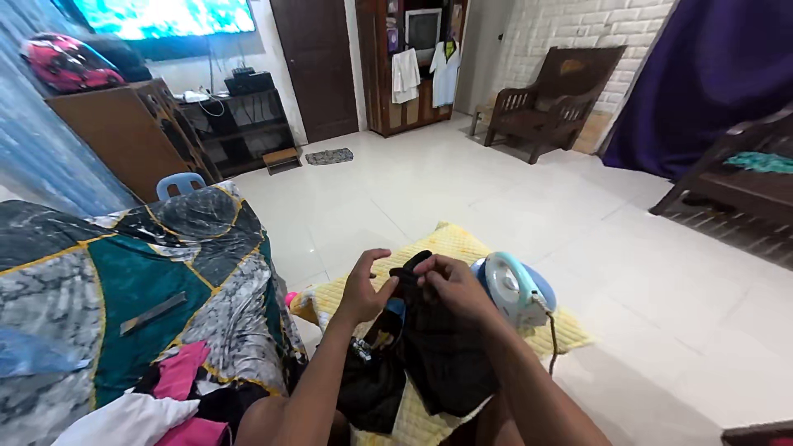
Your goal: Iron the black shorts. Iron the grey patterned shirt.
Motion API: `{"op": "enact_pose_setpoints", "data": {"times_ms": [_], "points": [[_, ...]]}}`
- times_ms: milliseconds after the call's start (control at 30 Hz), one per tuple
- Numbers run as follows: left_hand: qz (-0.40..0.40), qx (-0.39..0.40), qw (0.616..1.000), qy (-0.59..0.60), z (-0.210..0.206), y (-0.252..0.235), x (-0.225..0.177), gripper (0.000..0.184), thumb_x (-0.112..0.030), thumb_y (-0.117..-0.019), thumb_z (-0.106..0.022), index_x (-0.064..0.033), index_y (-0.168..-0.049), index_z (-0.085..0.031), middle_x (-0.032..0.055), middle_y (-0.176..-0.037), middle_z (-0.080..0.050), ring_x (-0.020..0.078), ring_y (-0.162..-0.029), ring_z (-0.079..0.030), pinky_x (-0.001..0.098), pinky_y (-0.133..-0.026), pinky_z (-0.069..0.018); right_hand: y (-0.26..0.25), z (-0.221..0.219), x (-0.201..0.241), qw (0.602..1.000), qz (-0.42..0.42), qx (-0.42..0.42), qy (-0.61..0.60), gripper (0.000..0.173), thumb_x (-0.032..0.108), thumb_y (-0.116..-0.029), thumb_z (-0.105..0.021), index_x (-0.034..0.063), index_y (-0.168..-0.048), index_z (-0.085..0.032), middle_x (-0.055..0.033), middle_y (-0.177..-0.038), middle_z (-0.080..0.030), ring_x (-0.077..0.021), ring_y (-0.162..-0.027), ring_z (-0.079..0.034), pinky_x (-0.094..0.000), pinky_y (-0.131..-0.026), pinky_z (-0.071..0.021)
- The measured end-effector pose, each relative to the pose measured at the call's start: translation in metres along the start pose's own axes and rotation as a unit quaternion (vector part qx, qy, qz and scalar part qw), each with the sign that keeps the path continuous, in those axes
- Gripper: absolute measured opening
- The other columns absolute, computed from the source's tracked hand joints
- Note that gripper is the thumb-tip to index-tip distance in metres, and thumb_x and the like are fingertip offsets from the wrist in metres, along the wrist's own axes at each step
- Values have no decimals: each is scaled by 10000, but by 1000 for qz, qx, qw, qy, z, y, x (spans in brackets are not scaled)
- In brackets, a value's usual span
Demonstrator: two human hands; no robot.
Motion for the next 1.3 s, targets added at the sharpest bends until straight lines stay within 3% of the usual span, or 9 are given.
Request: {"op": "enact_pose_setpoints", "data": {"times_ms": [133, 233, 367, 467, 533, 633, 833, 1000, 1300], "points": [[118, 120, 973, 156, -53, -13, -11, 436, -60, -1022, -490, -34, -1456, -449, 139, -1332, -626, 243, -1122, -679, 435, -874, -609, -20, 2, -18, 963, -125, 38, 235, 362, 307, -1038, -549, 75, -1316, -566, -144, -1082, -691, -257, -856, -718, -469, -744, -612], [198, 115, 967, -109, -66, 4, 32, 486, -89, -983, -527, -115, -1469, -504, 117, -1459, -566, 260, -1306, -587, 487, -1064, -514, -14, -8, -92, 909, -240, 71, 334, 536, 404, -984, -619, 25, -1358, -558, -250, -1170, -673, -393, -967, -707, -618, -828, -576], [360, 129, 892, -240, -65, 67, 103, 512, -266, -979, -557, -147, -1475, -512, 172, -1412, -593, 375, -1270, -604, 641, -1007, -498, 13, -39, -148, 870, -293, 76, 389, 898, 595, -923, -670, 37, -1551, -353, -250, -1355, -624, -399, -1225, -649, -604, -1016, -528], [323, 225, 892, -224, -96, 110, 122, 428, -254, -963, -622, -174, -1384, -622, 132, -1387, -607, 337, -1294, -576, 592, -1035, -497, 22, -45, -180, 877, -287, -5, 385, 992, 405, -808, -837, 38, -1573, -324, -311, -1422, -530, -459, -1250, -603, -605, -1010, -531], [299, 212, 905, -215, -88, 116, 120, 425, -279, -980, -613, -180, -1394, -616, 124, -1405, -599, 304, -1306, -578, 556, -1069, -490, 19, -42, -179, 901, -248, -38, 354, 792, 235, -803, -836, 31, -1475, -472, -282, -1368, -570, -428, -1225, -618, -578, -1001, -543], [288, 147, 923, -210, -52, 101, 102, 479, -271, -986, -626, -146, -1443, -555, 144, -1407, -596, 307, -1255, -619, 532, -1049, -517, 8, -32, -136, 927, -146, -16, 345, 415, 146, -840, -773, 49, -1235, -692, -195, -1196, -696, -350, -1147, -666, -559, -988, -544], [139, 122, 943, -276, -9, 13, 10, 760, -287, -881, -779, -213, -1554, -433, 79, -1565, -479, 320, -1391, -511, 562, -1096, -471, 4, -12, 40, 908, 93, 152, 379, 235, 210, -943, -734, 67, -1129, -733, -129, -1041, -733, -262, -983, -703, -522, -920, -559], [-17, 206, 954, -218, -20, -41, -77, 977, -394, -765, -890, -303, -1590, -375, -28, -1655, -358, 227, -1531, -324, 599, -1163, -382, 52, 7, 165, 849, 245, 222, 411, 64, 73, -909, -751, 125, -947, -753, 16, -864, -722, -97, -799, -690, -344, -746, -603], [-112, 397, 910, -52, -78, -35, -146, 408, -386, -847, -830, -138, -1161, -748, 60, -1551, -503, 161, -1434, -450, 431, -1113, -437, 95, 66, 278, 760, 321, 135, 549, 35, 242, -940, -709, 209, -932, -716, 92, -773, -673, -40, -675, -638, -300, -596, -568]]}}
Point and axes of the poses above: each hand's wrist, its own y-axis away from the middle knuckle, its own z-axis out of the back of the hand, x = y × z, the point moved 10 cm from there along -y, towards the middle knuckle
